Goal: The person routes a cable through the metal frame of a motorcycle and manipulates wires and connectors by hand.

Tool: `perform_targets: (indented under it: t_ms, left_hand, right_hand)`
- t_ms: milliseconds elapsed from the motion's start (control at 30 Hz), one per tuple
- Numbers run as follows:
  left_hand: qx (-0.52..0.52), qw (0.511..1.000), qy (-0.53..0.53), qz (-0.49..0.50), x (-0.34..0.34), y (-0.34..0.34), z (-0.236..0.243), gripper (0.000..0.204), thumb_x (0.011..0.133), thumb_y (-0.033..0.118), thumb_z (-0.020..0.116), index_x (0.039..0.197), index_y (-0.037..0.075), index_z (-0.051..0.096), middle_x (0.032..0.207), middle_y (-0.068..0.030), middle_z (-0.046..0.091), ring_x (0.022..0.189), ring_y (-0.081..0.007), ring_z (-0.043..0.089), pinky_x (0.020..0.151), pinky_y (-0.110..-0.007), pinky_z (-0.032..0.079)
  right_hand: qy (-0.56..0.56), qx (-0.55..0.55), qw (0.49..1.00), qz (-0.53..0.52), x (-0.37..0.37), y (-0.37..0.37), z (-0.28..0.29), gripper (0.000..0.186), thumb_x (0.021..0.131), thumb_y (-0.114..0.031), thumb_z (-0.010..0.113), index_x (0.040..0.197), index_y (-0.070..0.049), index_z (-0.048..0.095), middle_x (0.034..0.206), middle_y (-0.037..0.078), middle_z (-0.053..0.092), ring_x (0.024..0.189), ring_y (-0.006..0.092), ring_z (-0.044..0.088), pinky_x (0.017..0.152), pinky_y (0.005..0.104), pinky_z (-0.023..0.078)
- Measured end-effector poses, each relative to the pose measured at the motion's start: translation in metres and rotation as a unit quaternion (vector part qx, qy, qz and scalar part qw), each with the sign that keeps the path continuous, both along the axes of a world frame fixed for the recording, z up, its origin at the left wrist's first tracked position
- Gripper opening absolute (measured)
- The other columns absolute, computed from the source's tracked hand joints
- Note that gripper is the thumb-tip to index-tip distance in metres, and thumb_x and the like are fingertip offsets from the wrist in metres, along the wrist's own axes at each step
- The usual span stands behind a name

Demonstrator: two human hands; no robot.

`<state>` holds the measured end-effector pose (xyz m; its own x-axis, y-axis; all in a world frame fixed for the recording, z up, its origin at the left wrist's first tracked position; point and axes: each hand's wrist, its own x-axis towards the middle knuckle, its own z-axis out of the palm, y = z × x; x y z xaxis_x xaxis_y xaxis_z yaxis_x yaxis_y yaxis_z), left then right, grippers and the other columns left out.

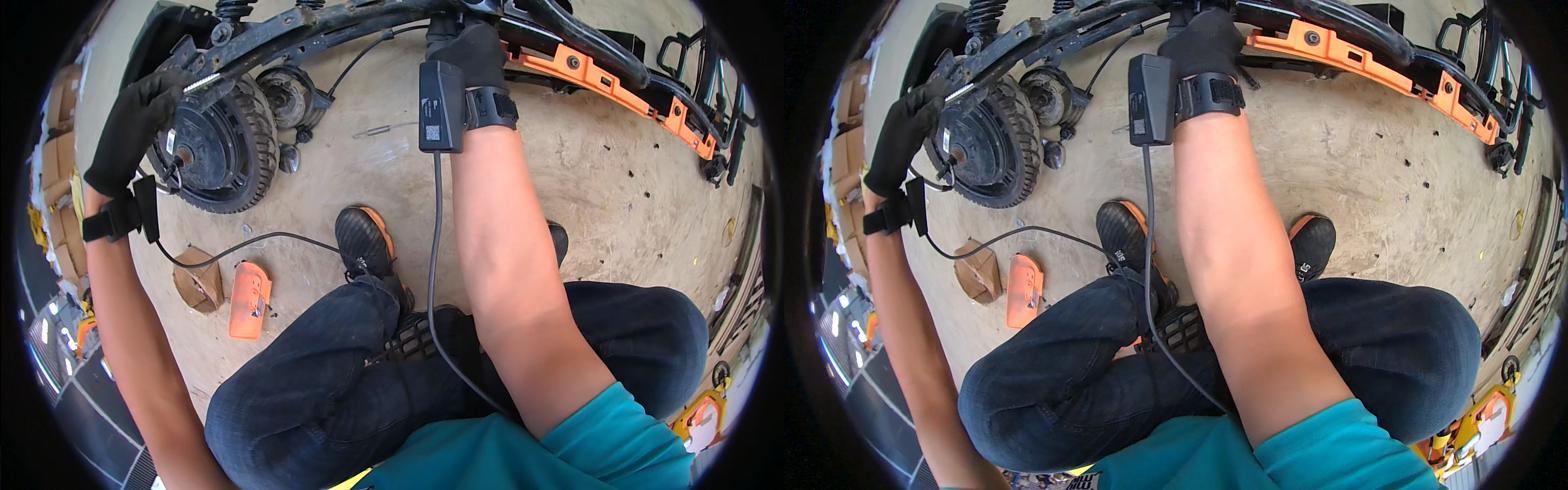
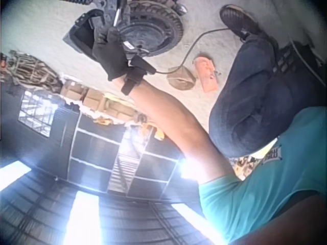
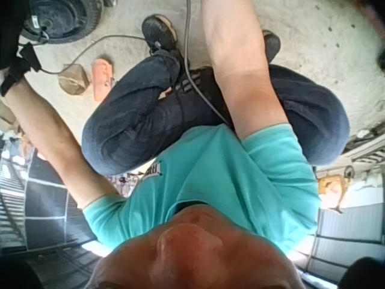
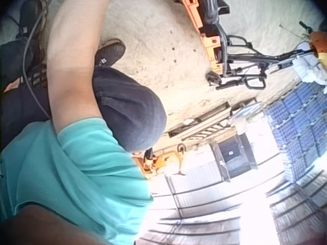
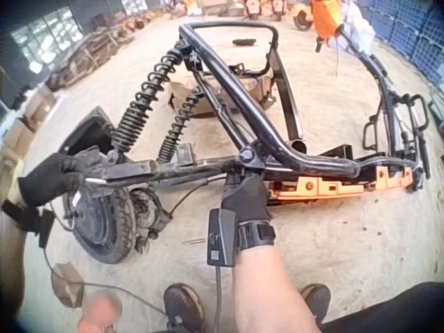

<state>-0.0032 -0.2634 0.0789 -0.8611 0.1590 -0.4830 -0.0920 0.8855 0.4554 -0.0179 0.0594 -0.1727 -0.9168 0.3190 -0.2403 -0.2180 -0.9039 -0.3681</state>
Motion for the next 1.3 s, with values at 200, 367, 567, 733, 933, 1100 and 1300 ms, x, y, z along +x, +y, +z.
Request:
perform_targets:
  t_ms: [200, 367, 567, 733, 933, 1100, 1300]
  left_hand:
    - [0.045, 0.984, 0.148, -0.083, -0.008, -0.008, -0.007, 0.024, 0.094, 0.019, 0.054, 0.107, 0.003, 0.065, 0.089, 0.0024, 0.06, 0.079, -0.0069, 0.051, 0.073, -0.022, 0.041]
    - [0.046, 0.988, 0.139, -0.043, 0.016, 0.006, -0.016, 0.023, 0.094, 0.019, 0.056, 0.106, 0.003, 0.065, 0.08, 0.0036, 0.056, 0.07, -0.0057, 0.045, 0.064, -0.022, 0.039]
    - [0.041, 0.989, 0.123, -0.074, 0.015, -0.008, -0.022, 0.022, 0.094, 0.016, 0.054, 0.108, 0.003, 0.065, 0.069, 0.0051, 0.048, 0.062, -0.0047, 0.04, 0.056, -0.022, 0.034]
    - [0.059, 0.984, 0.167, -0.032, 0.013, 0.009, -0.018, 0.02, 0.092, 0.018, 0.055, 0.101, 0.003, 0.065, 0.067, 0.0052, 0.048, 0.061, -0.0044, 0.041, 0.056, -0.022, 0.035]
    - [-0.044, 0.936, 0.324, -0.132, 0.026, 0.0, -0.03, 0.021, 0.085, 0.022, 0.059, 0.089, 0.003, 0.066, 0.07, -0.0111, 0.062, 0.066, -0.0225, 0.058, 0.063, -0.037, 0.044]
    - [0.011, 0.973, 0.227, -0.033, 0.038, 0.013, -0.04, 0.019, 0.087, 0.017, 0.057, 0.094, 0.001, 0.065, 0.071, -0.0126, 0.058, 0.067, -0.0215, 0.056, 0.064, -0.034, 0.043]
    - [0.107, 0.953, 0.277, 0.056, 0.05, 0.004, -0.067, 0.016, 0.09, 0.016, 0.057, 0.091, 0.002, 0.064, 0.066, 0.0001, 0.055, 0.061, -0.0088, 0.049, 0.06, -0.025, 0.041]
  right_hand:
    - [-0.036, -0.06, 0.997, 0.01, -0.017, 0.008, 0.026, 0.013, 0.098, -0.029, 0.05, 0.093, -0.019, 0.058, 0.084, -0.005, 0.059, 0.078, 0.008, 0.056, 0.074, 0.0265, 0.05]
    - [-0.05, -0.166, 0.982, 0.078, -0.01, 0.018, 0.011, 0.021, 0.094, -0.019, 0.054, 0.11, -0.006, 0.054, 0.105, 0.013, 0.059, 0.097, 0.0258, 0.061, 0.089, 0.0445, 0.051]
    - [-0.126, -0.125, 0.982, 0.064, -0.002, 0.008, 0.029, 0.028, 0.094, -0.025, 0.056, 0.115, -0.008, 0.053, 0.116, 0.015, 0.058, 0.106, 0.0273, 0.06, 0.096, 0.0467, 0.049]
    - [-0.158, -0.041, 0.985, 0.055, 0.003, 0.008, 0.048, 0.027, 0.097, -0.027, 0.048, 0.117, -0.009, 0.054, 0.12, 0.012, 0.057, 0.113, 0.0265, 0.056, 0.101, 0.047, 0.045]
    - [-0.193, -0.019, 0.979, 0.058, 0.001, 0.001, 0.05, 0.03, 0.097, -0.028, 0.047, 0.12, -0.01, 0.054, 0.119, 0.011, 0.059, 0.112, 0.0285, 0.057, 0.095, 0.0496, 0.048]
    - [-0.192, -0.053, 0.978, 0.065, -0.01, 0.012, 0.043, 0.032, 0.098, -0.028, 0.045, 0.121, -0.008, 0.052, 0.122, 0.011, 0.058, 0.113, 0.029, 0.056, 0.093, 0.0501, 0.05]
    - [-0.195, -0.027, 0.978, 0.063, -0.003, 0.009, 0.049, 0.03, 0.098, -0.028, 0.043, 0.116, -0.007, 0.054, 0.115, 0.011, 0.06, 0.111, 0.0268, 0.058, 0.095, 0.0464, 0.05]
